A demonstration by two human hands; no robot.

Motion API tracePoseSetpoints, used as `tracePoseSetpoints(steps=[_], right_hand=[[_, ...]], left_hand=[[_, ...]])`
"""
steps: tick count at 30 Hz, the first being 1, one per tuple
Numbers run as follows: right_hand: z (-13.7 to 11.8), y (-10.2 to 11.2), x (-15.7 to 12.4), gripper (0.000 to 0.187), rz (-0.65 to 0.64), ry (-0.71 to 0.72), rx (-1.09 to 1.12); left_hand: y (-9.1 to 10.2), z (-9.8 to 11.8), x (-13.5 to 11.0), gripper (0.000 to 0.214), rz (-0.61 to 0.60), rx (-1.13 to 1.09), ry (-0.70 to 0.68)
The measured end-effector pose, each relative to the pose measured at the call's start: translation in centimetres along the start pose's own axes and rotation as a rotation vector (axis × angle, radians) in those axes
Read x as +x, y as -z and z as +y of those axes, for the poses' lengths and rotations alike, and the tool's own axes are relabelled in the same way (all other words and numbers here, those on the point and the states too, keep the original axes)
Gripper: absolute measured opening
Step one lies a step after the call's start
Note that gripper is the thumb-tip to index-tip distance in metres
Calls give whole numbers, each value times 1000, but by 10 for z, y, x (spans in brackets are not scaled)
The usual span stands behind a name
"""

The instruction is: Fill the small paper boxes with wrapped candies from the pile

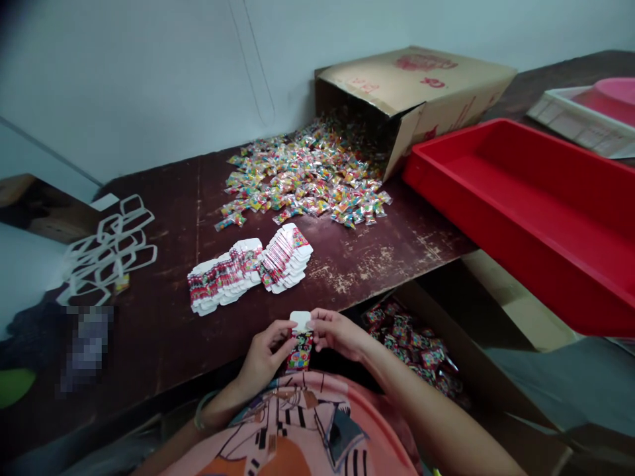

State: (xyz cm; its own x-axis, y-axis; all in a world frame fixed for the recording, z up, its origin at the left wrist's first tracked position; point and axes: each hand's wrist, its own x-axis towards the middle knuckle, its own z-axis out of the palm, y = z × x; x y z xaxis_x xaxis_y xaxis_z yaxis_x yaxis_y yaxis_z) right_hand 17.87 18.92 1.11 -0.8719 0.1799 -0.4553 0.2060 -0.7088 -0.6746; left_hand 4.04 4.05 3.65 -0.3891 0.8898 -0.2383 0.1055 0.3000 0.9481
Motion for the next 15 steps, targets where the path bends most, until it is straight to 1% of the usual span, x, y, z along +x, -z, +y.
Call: tracePoseSetpoints(steps=[2,4,5,7,8,10,11,13,15], right_hand=[[-4,3,2,32,-41,-31,-88],[-11,2,3,27,-79,-8,-273],[-14,1,4,23,-82,28,-386],[-20,-4,4,16,-60,164,-628],[-22,-7,4,16,-44,257,-743],[-24,-13,3,20,-22,436,-932],[-24,-15,2,22,-17,492,-996],[-23,-17,2,24,-4,524,-1059],[-21,-16,4,24,6,502,-1070]], left_hand=[[0,1,-2,22,-33,28,-21],[0,2,-1,21,-26,-10,-20],[-1,2,0,20,-6,-62,1],[-3,-1,2,22,36,-242,104],[-5,-3,4,26,42,-356,172],[-8,-8,6,31,17,-565,299],[-10,-10,7,33,-5,-639,348],[-12,-12,9,36,-41,-727,389],[-13,-11,9,40,-76,-785,388]])
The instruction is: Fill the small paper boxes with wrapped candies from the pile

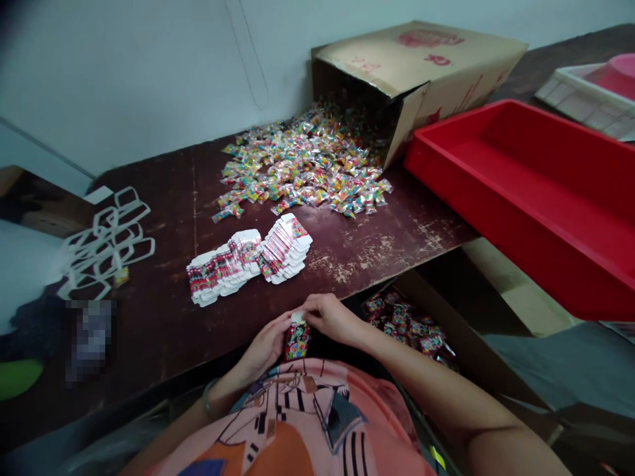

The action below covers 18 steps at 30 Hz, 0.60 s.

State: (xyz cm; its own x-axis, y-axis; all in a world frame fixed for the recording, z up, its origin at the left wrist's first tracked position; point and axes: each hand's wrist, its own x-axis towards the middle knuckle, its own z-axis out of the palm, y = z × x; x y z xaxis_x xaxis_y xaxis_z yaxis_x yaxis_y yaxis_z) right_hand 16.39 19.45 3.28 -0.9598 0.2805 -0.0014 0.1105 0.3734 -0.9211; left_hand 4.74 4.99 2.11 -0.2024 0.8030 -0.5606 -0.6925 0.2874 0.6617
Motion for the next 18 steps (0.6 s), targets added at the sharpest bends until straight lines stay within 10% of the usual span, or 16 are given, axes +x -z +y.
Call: tracePoseSetpoints(steps=[7,18], right_hand=[[-2,3,1,23,-13,-49,63],[-1,-10,-2,24,-8,-131,235]], left_hand=[[-2,9,0,34,-56,-125,251],[2,10,-9,38,-139,-135,205]])
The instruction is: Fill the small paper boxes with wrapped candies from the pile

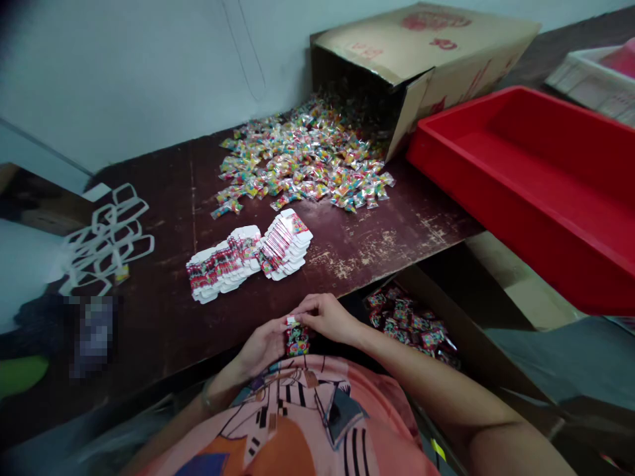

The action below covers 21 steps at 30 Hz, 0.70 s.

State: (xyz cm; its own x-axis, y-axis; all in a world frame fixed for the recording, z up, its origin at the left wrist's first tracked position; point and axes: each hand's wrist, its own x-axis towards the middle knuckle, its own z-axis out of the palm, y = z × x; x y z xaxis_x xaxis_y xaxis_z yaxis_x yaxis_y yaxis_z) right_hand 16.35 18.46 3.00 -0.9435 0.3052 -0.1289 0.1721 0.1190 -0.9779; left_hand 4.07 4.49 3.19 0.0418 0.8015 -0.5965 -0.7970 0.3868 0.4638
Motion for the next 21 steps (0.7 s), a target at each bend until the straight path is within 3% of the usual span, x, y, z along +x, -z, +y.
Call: tracePoseSetpoints(steps=[6,9,11,13,14,16,18,21], right_hand=[[-11,-1,-21,29,-144,262,-299],[-4,34,4,24,-192,359,-426],[5,82,39,22,22,325,-605],[14,139,75,24,475,144,-828],[19,166,89,32,613,84,-873],[30,204,105,45,769,11,-923],[45,213,104,46,803,4,-943],[68,185,81,32,807,30,-981]], left_hand=[[3,-4,-1,67,-48,167,-78],[1,3,0,65,41,316,-158],[2,16,-2,50,115,540,-200],[6,33,-9,41,157,803,-220],[9,42,-14,41,161,889,-209],[17,58,-27,39,141,991,-160],[28,69,-41,23,122,1084,-111],[40,75,-51,19,88,1086,-72]])
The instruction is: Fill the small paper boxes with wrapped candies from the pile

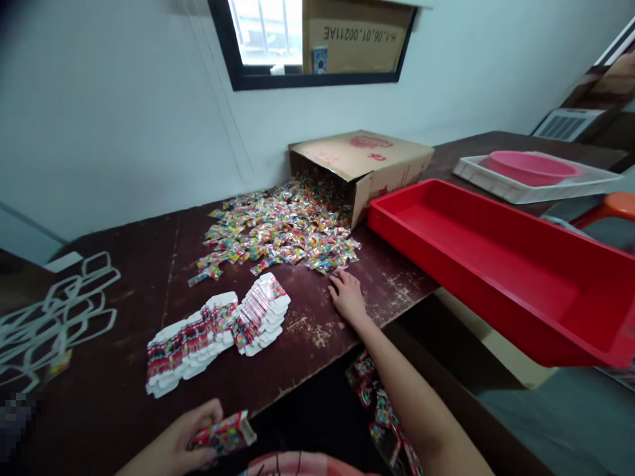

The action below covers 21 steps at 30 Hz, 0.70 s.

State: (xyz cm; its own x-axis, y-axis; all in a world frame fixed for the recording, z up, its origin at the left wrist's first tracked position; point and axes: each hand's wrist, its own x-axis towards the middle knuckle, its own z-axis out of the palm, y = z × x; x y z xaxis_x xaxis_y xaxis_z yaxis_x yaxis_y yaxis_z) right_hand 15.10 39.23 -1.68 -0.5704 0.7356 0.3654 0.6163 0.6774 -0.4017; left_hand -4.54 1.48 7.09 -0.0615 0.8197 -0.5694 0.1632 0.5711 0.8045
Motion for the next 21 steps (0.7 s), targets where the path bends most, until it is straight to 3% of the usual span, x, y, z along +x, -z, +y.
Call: tracePoseSetpoints(steps=[3,5,8,10,12,14,18,21], right_hand=[[-11,-4,-45,28,0,36,-16],[-17,-4,-53,30,-2,51,-25],[-21,-4,-27,35,5,54,-50],[-25,-7,0,35,-7,78,-68],[-34,-9,16,32,-41,136,-80],[-50,-10,10,29,-76,203,-85],[-77,-5,-67,31,-135,288,-76],[-85,7,-137,51,-190,323,-26]], left_hand=[[-8,-2,10,24,-59,-277,1],[-23,4,26,35,-41,-467,8],[-53,20,52,45,20,-602,-16],[-68,30,64,40,-33,-606,-32],[-74,37,68,39,-86,-611,-31],[-69,39,66,42,-75,-645,-24],[-46,24,57,44,50,-703,-1],[-41,10,57,51,107,-729,15]])
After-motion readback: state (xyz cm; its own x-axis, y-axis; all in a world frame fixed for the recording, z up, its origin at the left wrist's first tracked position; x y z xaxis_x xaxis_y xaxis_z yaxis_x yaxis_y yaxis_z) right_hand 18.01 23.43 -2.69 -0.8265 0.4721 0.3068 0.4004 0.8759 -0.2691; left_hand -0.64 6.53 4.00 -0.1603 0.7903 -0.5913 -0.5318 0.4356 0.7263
